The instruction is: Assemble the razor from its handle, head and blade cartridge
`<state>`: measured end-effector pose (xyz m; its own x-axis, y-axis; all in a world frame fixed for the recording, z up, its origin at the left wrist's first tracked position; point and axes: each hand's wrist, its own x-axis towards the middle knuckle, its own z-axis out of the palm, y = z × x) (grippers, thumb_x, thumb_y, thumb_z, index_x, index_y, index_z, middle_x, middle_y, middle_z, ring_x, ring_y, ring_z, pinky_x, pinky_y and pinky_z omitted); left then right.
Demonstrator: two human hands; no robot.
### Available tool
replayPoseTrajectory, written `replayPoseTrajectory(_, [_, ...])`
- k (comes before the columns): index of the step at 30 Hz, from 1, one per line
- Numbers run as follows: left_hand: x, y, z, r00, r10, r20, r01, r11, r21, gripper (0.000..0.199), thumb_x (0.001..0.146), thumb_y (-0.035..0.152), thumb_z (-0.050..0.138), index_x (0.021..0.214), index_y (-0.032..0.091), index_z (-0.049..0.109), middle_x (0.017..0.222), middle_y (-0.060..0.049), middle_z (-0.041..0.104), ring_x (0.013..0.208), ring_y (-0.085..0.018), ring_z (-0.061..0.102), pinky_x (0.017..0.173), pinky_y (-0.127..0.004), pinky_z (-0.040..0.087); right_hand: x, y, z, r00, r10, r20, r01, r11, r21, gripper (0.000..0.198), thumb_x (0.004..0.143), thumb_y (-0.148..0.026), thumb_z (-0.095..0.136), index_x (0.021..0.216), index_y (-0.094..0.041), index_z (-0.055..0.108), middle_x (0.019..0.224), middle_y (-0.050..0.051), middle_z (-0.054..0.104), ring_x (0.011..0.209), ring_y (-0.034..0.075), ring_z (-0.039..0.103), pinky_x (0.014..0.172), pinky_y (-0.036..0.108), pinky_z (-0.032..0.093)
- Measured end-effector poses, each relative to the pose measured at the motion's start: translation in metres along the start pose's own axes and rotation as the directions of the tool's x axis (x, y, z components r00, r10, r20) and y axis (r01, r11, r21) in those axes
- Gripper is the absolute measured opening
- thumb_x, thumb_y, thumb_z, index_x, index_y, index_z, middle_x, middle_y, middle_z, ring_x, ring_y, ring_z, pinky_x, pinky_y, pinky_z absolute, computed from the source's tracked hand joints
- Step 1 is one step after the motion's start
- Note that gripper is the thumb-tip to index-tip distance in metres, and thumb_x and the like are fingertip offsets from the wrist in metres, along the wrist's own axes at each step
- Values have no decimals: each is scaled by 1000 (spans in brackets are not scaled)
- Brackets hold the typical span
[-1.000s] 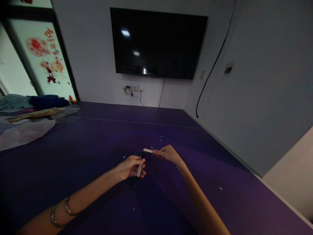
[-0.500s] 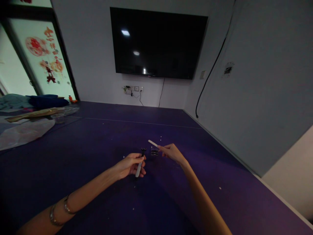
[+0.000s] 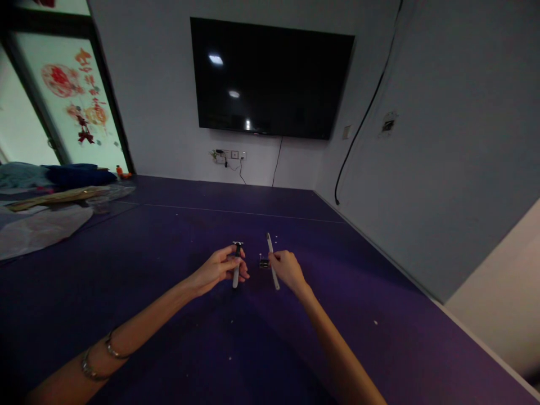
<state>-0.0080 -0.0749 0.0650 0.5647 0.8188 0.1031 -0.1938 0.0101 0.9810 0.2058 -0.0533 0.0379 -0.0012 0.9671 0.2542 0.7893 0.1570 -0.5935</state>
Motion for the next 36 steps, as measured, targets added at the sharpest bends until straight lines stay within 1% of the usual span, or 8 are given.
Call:
replayPoseTrajectory(3, [1,1,-2,1000,3,-1,-3,1000,13,20,79,25,57,93,16,46,76,-6,61,72,-19,64,68,-34,51,-9,-7,16,999,25,24,-18,964,-264,41,82,-38,39,65,-16,69,64,9,66,63,19,63,53,23,36])
replayPoseTrajectory(7, [3,1,-4,1000,10,5,-10,1000,7,20,79,26,56,93,15,47,75,-6,61,70,-18,64,67,-35,52,-18,-14,37,994,64,91,-20,907,-421,35,82,-35,39,78,-18,70,80,13,69,75,24,65,60,27,41])
replayPoseTrajectory(13, [3,1,-4,1000,20,16,-19,1000,-4,17,80,24,55,92,16,47,75,-6,61,68,-18,63,67,-36,51,-22,-22,56,991,72,114,-11,886,-464,36,82,-37,39,84,-16,68,86,15,69,78,28,65,64,33,45])
replayPoseTrajectory(18, [3,0,-2,1000,0,7,0,1000,-9,19,78,25,58,91,16,48,74,-6,62,68,-18,63,67,-35,51,-24,-26,64,994,41,103,14,879,-477,34,82,-33,39,96,-17,65,90,15,68,81,28,65,66,34,46])
replayPoseTrajectory(24, [4,-4,-3,1000,12,24,-12,1000,-23,20,77,26,58,91,15,49,73,-4,61,65,-16,63,65,-35,52,-28,-26,70,995,18,102,35,868,-495,36,84,-37,38,89,-17,66,88,14,68,81,28,65,67,35,46])
replayPoseTrajectory(30, [5,-7,-5,999,7,32,-7,1000,-22,21,78,27,57,92,16,48,73,-4,61,65,-17,64,64,-34,51,-25,-27,65,993,36,108,21,874,-486,36,83,-40,39,89,-17,67,87,14,68,80,28,65,66,34,45])
replayPoseTrajectory(33, [6,-8,-6,1000,2,24,-2,1000,-7,20,78,27,57,91,16,47,72,-4,61,65,-18,64,62,-34,51,-11,-21,50,994,77,80,-29,871,-490,37,84,-39,37,86,-18,67,86,13,68,79,26,65,65,32,44])
replayPoseTrajectory(36, [7,-9,-6,1000,1,13,-1,1000,6,21,77,28,58,91,15,47,71,-4,61,65,-19,64,61,-33,51,9,-4,32,994,94,53,-58,878,-475,31,84,-36,40,90,-21,67,87,10,67,81,23,64,65,28,42])
